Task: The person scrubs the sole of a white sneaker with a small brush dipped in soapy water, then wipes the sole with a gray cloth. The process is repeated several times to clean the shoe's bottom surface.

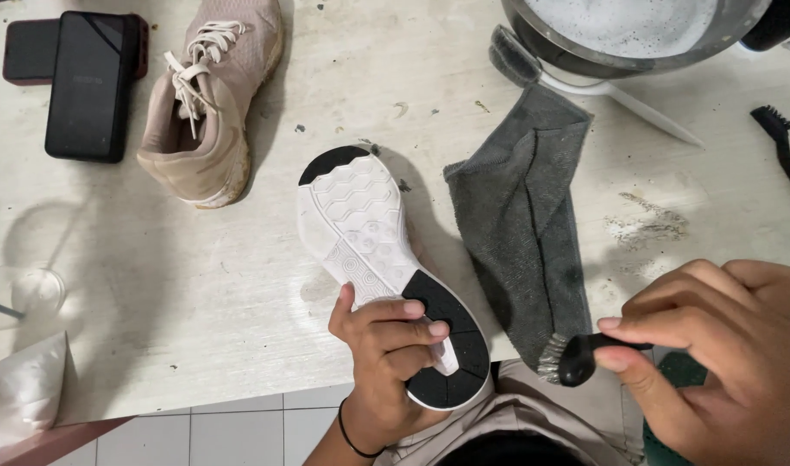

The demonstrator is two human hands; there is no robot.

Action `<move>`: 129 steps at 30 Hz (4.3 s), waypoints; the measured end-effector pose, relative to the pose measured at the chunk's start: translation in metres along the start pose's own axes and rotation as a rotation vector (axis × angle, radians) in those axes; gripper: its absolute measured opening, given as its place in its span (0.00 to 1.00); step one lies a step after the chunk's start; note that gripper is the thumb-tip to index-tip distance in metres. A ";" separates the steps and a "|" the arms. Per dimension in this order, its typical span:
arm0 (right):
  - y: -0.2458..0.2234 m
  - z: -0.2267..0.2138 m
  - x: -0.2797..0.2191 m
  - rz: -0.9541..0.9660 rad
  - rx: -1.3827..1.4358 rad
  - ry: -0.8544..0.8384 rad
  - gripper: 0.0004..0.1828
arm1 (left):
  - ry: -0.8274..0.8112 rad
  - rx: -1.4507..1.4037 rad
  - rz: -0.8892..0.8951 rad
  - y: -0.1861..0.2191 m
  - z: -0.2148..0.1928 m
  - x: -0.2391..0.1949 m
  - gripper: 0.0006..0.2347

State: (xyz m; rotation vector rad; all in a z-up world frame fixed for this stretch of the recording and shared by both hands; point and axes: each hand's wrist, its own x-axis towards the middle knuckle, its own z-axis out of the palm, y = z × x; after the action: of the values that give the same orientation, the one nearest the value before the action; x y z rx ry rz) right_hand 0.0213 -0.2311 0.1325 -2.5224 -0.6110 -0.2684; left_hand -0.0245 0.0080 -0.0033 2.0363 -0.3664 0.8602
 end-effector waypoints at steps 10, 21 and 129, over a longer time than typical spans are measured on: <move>-0.012 0.021 -0.014 -0.400 -0.261 0.020 0.20 | -0.123 0.021 0.096 0.014 -0.008 0.015 0.05; 0.007 -0.004 0.028 -0.334 -0.304 -0.028 0.15 | -0.188 0.014 0.128 0.012 -0.009 0.021 0.03; 0.048 0.010 0.020 -0.212 -0.728 -1.146 0.24 | -0.198 -0.181 -0.159 0.004 -0.019 0.009 0.13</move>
State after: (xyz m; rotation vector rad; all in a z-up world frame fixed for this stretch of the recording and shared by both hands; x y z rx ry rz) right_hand 0.0624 -0.2547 0.1091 -3.1351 -1.3879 1.1762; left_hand -0.0284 0.0215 0.0122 1.9554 -0.3710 0.5114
